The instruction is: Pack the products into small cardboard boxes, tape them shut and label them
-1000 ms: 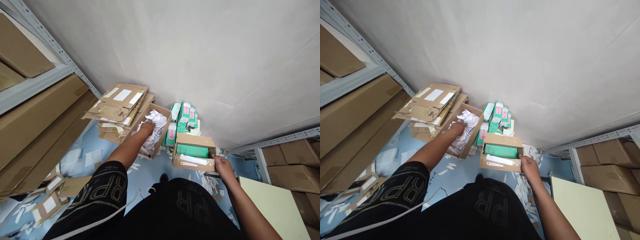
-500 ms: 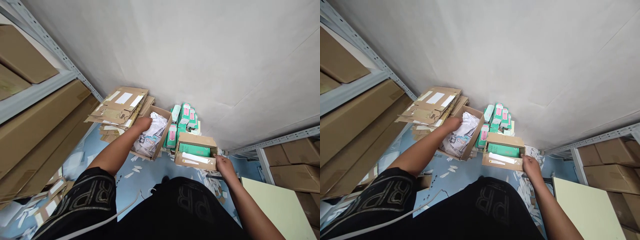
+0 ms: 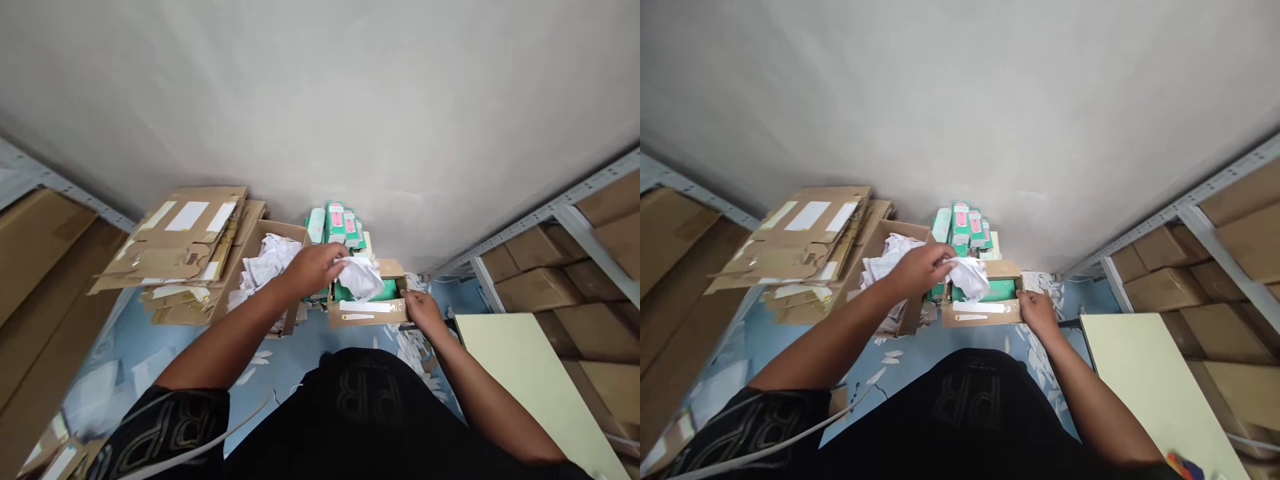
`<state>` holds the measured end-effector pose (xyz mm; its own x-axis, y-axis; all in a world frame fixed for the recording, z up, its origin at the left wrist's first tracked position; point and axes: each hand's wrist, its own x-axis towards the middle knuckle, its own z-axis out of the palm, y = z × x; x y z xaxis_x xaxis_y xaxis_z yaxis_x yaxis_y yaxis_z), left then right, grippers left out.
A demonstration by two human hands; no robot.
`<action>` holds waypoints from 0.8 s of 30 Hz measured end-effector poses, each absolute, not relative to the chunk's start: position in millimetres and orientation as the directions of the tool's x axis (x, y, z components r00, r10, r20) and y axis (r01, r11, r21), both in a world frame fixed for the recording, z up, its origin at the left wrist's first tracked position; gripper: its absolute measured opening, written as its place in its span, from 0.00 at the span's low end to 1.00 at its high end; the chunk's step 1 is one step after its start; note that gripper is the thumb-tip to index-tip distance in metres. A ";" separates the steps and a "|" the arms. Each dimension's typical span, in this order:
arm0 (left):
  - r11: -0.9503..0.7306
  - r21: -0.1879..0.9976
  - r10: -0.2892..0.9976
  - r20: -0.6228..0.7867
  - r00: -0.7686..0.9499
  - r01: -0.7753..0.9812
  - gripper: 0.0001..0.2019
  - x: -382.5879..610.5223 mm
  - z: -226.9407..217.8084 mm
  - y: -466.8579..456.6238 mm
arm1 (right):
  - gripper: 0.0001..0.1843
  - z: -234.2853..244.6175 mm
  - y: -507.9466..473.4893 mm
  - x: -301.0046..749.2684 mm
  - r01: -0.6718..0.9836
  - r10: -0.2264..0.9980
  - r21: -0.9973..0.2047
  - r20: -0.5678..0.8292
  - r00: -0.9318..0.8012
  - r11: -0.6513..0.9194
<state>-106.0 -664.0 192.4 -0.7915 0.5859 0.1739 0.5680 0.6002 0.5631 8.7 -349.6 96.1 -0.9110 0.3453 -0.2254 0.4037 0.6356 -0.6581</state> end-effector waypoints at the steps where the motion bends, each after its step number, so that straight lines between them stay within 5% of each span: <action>1: 0.554 0.506 0.679 0.186 -0.710 0.661 0.13 -104.0 188.1 -642.5 | 0.27 98.6 -348.8 12.7 0.408 0.356 -0.657 -0.221 -0.908 0.634; 6: 0.329 0.359 0.923 0.076 -0.378 0.874 0.10 -95.7 156.7 -549.0 | 0.26 103.2 -325.1 45.9 0.492 0.472 -0.617 -0.213 -0.855 0.614; 10: 0.188 0.471 0.980 -0.036 -0.194 0.862 0.14 -79.0 137.0 -478.8 | 0.25 95.1 -285.7 84.6 0.607 0.607 -0.601 -0.240 -0.758 0.521; 15: -0.030 0.600 0.999 0.051 -0.001 0.799 0.21 -52.4 125.0 -383.5 | 0.24 68.3 -214.3 147.4 0.684 0.726 -0.643 -0.279 -0.629 0.345; 20: 0.004 0.641 0.967 0.193 -0.166 0.768 0.16 -38.2 107.1 -284.4 | 0.26 30.6 -126.6 227.4 0.704 0.827 -0.701 -0.326 -0.457 0.113; 24: 0.361 0.744 0.903 -0.128 -0.410 0.562 0.20 -17.9 61.2 -207.5 | 0.25 2.1 -63.5 290.6 0.737 0.866 -0.675 -0.388 -0.314 -0.035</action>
<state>-17.9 -207.5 61.2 -0.4103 0.9029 -0.1282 0.5621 0.3611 0.7440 290.6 -63.5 2.1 -0.3143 0.8662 -0.3884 0.7372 -0.0350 -0.6747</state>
